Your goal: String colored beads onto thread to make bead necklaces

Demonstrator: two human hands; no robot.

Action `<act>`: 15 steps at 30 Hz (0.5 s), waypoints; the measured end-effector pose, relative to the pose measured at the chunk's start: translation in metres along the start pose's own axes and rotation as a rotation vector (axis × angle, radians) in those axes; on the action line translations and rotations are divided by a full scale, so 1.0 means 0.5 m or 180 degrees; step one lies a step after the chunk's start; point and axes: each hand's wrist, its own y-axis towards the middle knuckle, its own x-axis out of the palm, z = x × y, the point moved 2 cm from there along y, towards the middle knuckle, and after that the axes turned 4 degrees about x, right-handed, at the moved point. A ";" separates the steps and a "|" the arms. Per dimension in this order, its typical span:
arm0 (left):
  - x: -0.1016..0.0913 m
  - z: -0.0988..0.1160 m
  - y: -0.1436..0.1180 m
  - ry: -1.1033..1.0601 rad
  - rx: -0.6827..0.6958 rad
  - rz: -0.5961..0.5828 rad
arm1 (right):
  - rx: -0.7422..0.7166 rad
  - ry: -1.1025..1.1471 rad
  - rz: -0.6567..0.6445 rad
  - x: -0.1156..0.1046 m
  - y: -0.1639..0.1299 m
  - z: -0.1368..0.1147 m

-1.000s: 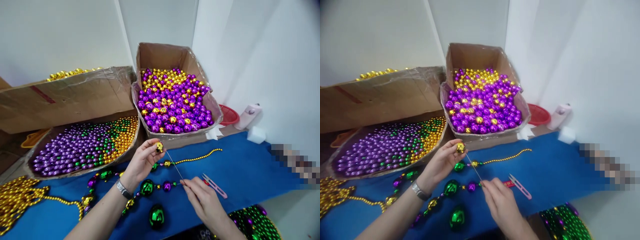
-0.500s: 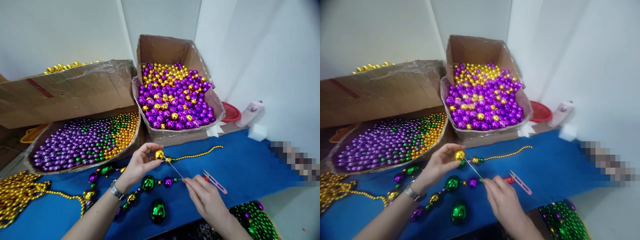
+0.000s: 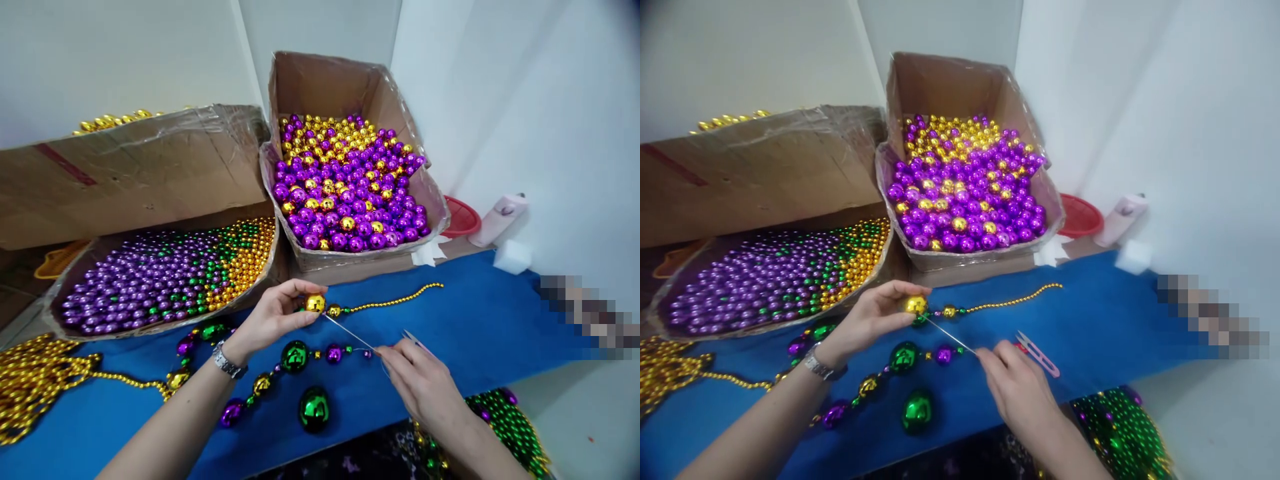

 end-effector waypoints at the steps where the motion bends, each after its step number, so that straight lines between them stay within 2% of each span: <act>1: 0.001 0.000 0.000 -0.0036 -0.0009 0.0009 | -0.0036 -0.0009 0.0018 0.000 -0.001 0.001; 7: 0.004 -0.001 0.002 -0.0193 0.0000 -0.0020 | -0.0033 0.0063 0.0238 -0.009 -0.007 0.008; 15: 0.006 0.004 0.002 0.0121 -0.0043 -0.0151 | 0.0051 0.0035 0.0145 -0.015 -0.006 0.011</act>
